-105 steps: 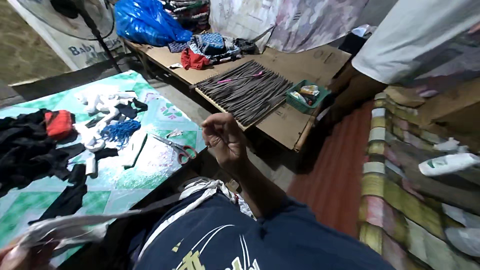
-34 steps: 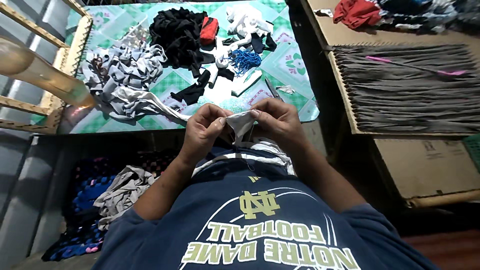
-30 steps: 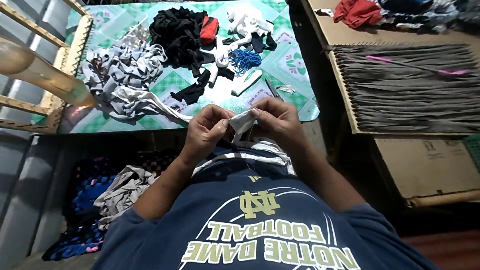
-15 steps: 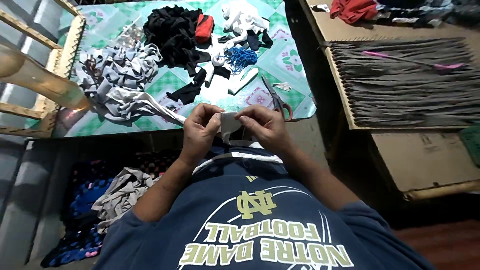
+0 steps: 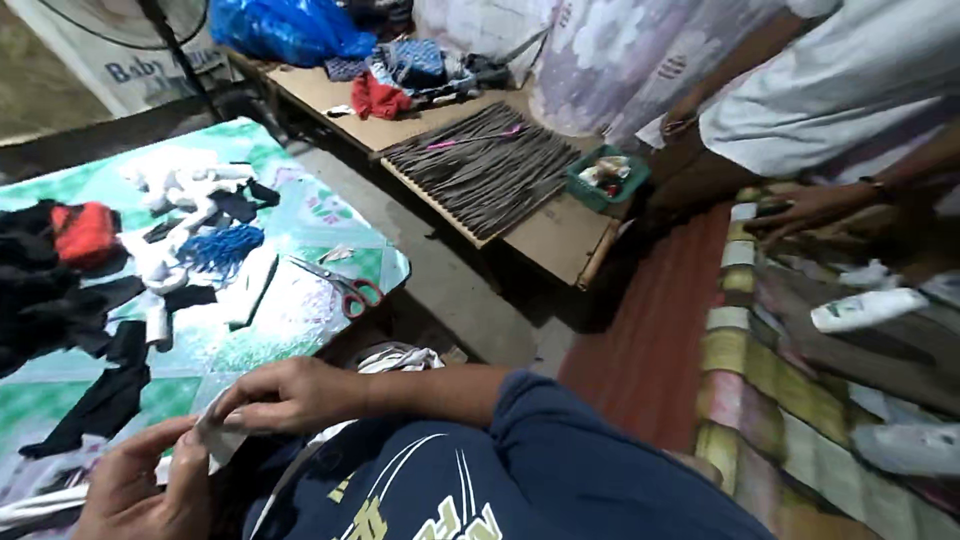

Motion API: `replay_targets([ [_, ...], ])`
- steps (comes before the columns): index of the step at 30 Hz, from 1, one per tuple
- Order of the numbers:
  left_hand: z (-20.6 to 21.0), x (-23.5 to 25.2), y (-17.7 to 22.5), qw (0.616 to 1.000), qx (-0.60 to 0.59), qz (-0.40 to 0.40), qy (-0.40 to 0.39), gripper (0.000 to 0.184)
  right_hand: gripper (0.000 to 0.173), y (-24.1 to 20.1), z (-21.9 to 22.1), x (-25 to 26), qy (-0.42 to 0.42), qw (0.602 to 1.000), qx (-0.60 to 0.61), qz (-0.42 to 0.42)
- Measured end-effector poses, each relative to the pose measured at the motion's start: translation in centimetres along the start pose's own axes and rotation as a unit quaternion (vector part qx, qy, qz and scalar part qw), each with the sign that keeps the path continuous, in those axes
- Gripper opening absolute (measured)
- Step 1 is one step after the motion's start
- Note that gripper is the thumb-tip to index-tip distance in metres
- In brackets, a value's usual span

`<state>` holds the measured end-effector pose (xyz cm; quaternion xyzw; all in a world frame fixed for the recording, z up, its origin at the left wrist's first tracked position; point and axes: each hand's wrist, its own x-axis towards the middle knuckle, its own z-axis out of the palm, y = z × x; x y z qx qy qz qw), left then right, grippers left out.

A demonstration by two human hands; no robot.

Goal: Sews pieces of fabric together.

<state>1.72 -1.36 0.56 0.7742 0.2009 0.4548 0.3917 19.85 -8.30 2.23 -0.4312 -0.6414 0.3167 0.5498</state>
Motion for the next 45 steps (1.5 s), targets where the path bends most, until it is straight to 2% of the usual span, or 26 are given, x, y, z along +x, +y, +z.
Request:
replay_targets([
  [5,0.4,0.2,0.3,1.0,0.01,0.01,0.007,0.012,0.018,-0.2,-0.3,-0.2,0.017,1.0,0.006,0.023],
  [11,0.9,0.6,0.8,1.0,0.003,-0.021,-0.014,0.014,0.02,0.0,-0.4,-0.1,0.009,0.999,0.04,0.029],
  [19,1.2,1.1,0.6,0.996,0.06,0.019,-0.055,0.019,0.019,0.7,-0.4,-0.2,0.024,0.998,0.059,0.021],
  [24,1.4,0.7,0.2,0.997,-0.007,0.023,-0.075,0.02,0.015,0.3,-0.8,-0.5,0.033,0.998,0.021,0.047],
  [28,1.6,0.3,0.4,0.992,-0.108,-0.019,-0.057,0.017,0.013,0.4,-0.6,-0.6,0.04,0.999,0.022,0.021],
  [31,1.2,0.5,0.2,0.991,-0.122,-0.033,-0.052,0.022,0.012,0.5,-0.3,-0.7,0.03,0.999,0.038,-0.008],
  [35,-0.2,0.9,-1.5,0.981,-0.137,-0.038,-0.133,0.041,0.012,0.1,-0.3,-0.9,-0.005,0.998,0.057,-0.037],
  [39,0.1,0.9,-0.9,0.951,-0.232,-0.074,-0.192,0.031,0.012,0.1,-0.4,-1.0,-0.022,0.998,0.049,-0.037],
  [45,-0.4,0.7,-0.5,0.949,-0.225,-0.096,-0.2,0.022,0.012,0.1,-0.6,-1.2,-0.02,0.998,0.046,-0.046],
])
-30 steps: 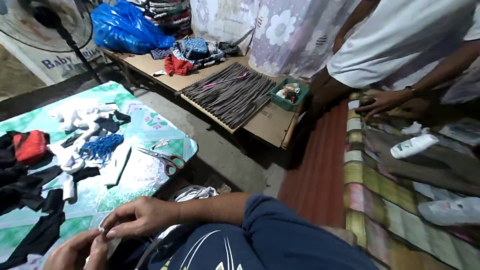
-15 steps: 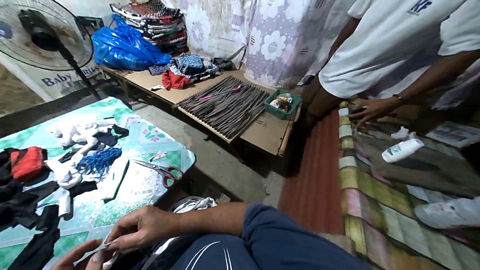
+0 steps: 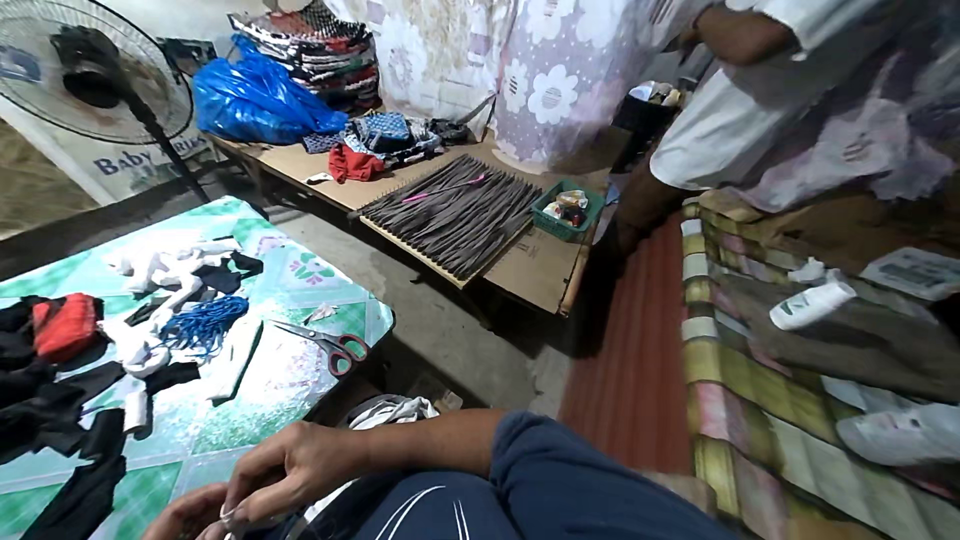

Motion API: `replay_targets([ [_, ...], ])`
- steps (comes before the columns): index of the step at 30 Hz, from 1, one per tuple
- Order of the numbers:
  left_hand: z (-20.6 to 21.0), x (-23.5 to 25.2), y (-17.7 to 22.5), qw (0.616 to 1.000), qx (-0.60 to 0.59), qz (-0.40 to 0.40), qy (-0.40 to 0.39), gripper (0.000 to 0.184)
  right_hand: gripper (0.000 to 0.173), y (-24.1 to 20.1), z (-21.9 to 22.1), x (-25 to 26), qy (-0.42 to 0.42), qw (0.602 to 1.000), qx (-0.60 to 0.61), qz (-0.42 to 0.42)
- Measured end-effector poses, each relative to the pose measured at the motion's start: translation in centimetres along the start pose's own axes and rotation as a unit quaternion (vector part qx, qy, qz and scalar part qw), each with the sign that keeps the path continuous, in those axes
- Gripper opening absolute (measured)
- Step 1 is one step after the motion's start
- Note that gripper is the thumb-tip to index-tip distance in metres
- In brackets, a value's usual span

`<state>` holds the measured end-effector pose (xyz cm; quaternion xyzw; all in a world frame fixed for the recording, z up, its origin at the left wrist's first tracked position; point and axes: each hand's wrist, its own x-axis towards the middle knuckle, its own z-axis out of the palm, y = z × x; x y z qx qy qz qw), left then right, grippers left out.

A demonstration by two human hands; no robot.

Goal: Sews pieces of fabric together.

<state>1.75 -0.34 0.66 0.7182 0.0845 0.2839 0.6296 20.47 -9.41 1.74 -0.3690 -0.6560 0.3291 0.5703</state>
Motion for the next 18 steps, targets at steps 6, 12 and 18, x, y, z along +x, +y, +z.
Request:
replay_targets([
  [6,-0.28,0.13,-0.42,1.0,0.004,0.016,-0.017,0.017,0.01,0.06,-0.01,-0.09,-0.009,1.0,0.002,0.016],
  [12,0.23,-0.03,0.08,0.999,-0.029,-0.013,-0.005,0.022,0.011,0.27,0.07,-0.2,-0.005,1.0,-0.002,0.009],
  [18,0.41,-0.13,0.26,0.997,-0.043,-0.051,-0.037,0.035,0.011,0.24,0.09,-0.25,-0.013,1.0,0.004,0.013],
])
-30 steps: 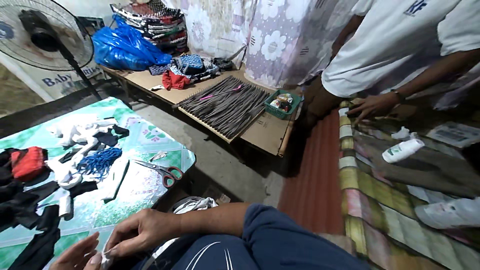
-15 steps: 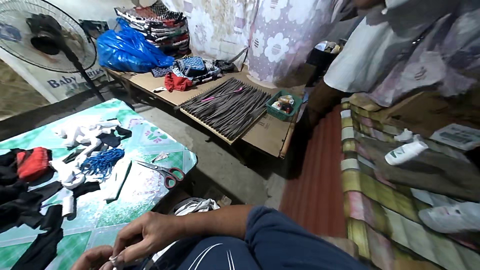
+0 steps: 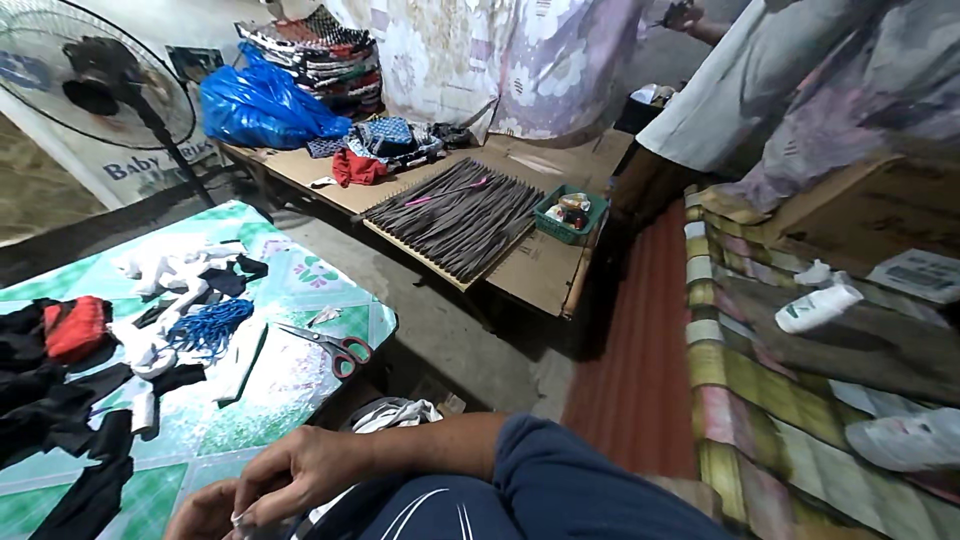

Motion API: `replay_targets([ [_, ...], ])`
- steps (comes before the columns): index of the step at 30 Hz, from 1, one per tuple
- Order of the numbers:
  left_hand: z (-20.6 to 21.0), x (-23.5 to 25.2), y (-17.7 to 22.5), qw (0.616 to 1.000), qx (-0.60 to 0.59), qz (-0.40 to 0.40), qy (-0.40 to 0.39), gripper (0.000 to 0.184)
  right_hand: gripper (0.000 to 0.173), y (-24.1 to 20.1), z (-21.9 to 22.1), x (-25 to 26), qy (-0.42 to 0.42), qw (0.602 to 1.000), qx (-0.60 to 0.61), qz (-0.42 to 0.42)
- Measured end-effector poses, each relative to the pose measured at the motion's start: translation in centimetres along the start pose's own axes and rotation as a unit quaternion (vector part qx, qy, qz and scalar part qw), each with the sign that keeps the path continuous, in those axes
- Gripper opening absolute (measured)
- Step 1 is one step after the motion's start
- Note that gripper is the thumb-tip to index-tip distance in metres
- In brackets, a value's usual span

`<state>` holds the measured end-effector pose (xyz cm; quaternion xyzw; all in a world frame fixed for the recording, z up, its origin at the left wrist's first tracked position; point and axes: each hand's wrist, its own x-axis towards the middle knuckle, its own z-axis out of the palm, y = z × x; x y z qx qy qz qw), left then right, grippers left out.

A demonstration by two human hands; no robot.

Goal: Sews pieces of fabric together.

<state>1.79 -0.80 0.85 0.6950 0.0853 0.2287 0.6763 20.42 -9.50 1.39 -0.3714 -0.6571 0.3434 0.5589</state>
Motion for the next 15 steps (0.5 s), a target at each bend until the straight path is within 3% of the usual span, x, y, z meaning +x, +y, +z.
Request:
replay_targets([
  [7,0.0,-0.3,0.1,0.998,-0.022,-0.056,-0.023,0.031,0.012,-0.16,-0.04,-0.04,-0.009,1.0,-0.012,0.002],
  [15,-0.26,-0.68,-0.04,0.999,-0.004,-0.045,0.008,0.022,0.011,-0.4,0.01,0.2,-0.02,1.0,-0.015,0.0],
])
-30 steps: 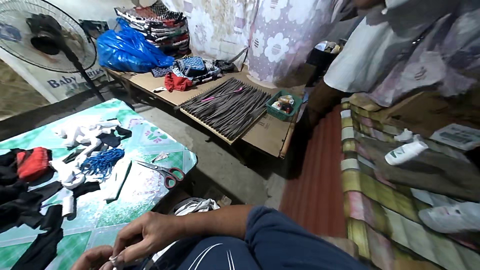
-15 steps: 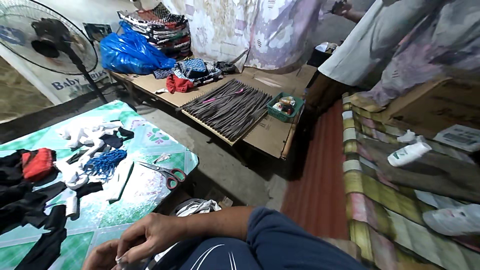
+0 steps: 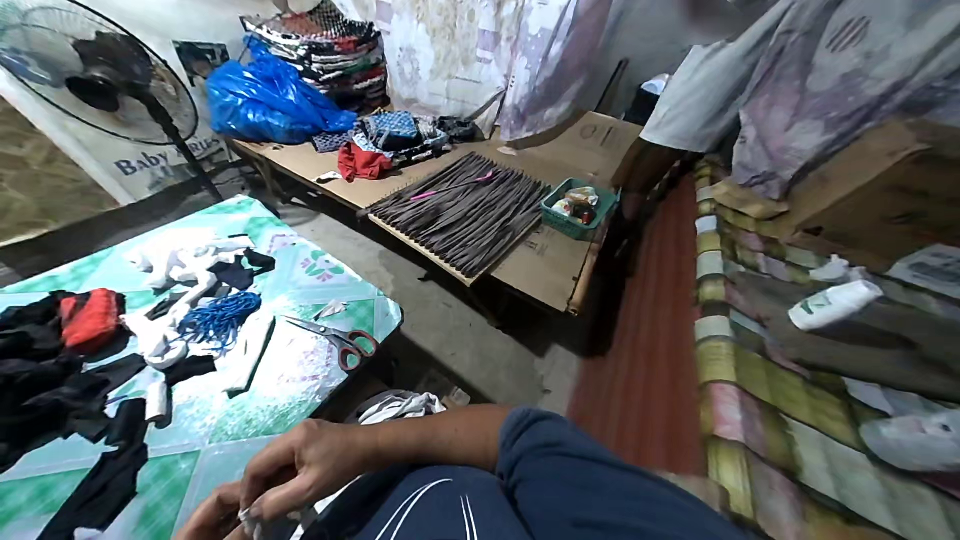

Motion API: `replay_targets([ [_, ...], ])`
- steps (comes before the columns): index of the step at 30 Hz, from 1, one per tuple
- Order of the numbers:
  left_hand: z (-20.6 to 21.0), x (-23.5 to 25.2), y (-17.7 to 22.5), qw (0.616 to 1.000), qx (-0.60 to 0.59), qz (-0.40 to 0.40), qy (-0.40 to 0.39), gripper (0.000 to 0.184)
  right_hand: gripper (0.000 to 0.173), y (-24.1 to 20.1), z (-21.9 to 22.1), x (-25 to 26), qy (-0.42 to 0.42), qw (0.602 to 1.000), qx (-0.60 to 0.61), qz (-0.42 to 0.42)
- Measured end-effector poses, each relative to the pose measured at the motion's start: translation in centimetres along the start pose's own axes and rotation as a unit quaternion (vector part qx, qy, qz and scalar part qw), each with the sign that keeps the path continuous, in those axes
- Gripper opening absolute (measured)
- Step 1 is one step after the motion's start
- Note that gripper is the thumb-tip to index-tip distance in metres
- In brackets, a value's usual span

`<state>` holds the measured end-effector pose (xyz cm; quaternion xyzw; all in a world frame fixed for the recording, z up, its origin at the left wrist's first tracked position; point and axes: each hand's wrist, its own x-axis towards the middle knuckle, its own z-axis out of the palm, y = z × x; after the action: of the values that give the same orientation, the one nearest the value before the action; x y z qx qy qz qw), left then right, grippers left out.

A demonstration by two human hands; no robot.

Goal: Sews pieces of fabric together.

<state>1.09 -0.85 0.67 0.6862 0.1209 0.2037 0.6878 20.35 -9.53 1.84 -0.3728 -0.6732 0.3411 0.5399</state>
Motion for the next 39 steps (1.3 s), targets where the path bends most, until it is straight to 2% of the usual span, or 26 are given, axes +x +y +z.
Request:
replay_targets([
  [6,-0.2,0.3,0.0,0.998,-0.018,0.064,-0.002,0.023,0.01,0.2,0.0,0.2,0.002,1.0,0.011,-0.002],
  [9,0.1,0.2,0.3,0.998,-0.011,0.065,0.018,0.031,0.009,0.1,0.0,0.2,0.004,1.0,0.008,-0.006],
  [13,0.1,0.1,0.4,0.998,0.03,0.061,0.006,0.035,0.011,0.0,0.0,0.2,-0.002,1.0,0.003,-0.001],
  [18,0.1,-0.4,0.6,0.997,0.072,0.036,0.011,0.027,0.01,0.1,0.0,0.2,-0.004,1.0,0.002,0.002],
  [23,-0.6,-0.1,-0.2,0.987,0.132,0.083,0.036,0.016,0.011,0.2,0.0,0.1,0.001,1.0,0.002,-0.007],
  [33,-1.2,-1.6,1.2,0.991,0.116,0.037,0.058,0.022,0.012,0.6,-0.3,0.0,0.023,1.0,0.004,0.004],
  [36,-0.9,-1.4,1.5,0.989,0.112,0.048,0.086,0.014,0.013,0.0,-0.6,0.0,0.038,0.999,-0.01,0.006],
  [39,-0.6,-0.7,1.8,0.984,0.123,0.072,0.111,0.014,0.015,-0.9,-1.2,0.2,0.065,0.997,-0.025,0.018],
])
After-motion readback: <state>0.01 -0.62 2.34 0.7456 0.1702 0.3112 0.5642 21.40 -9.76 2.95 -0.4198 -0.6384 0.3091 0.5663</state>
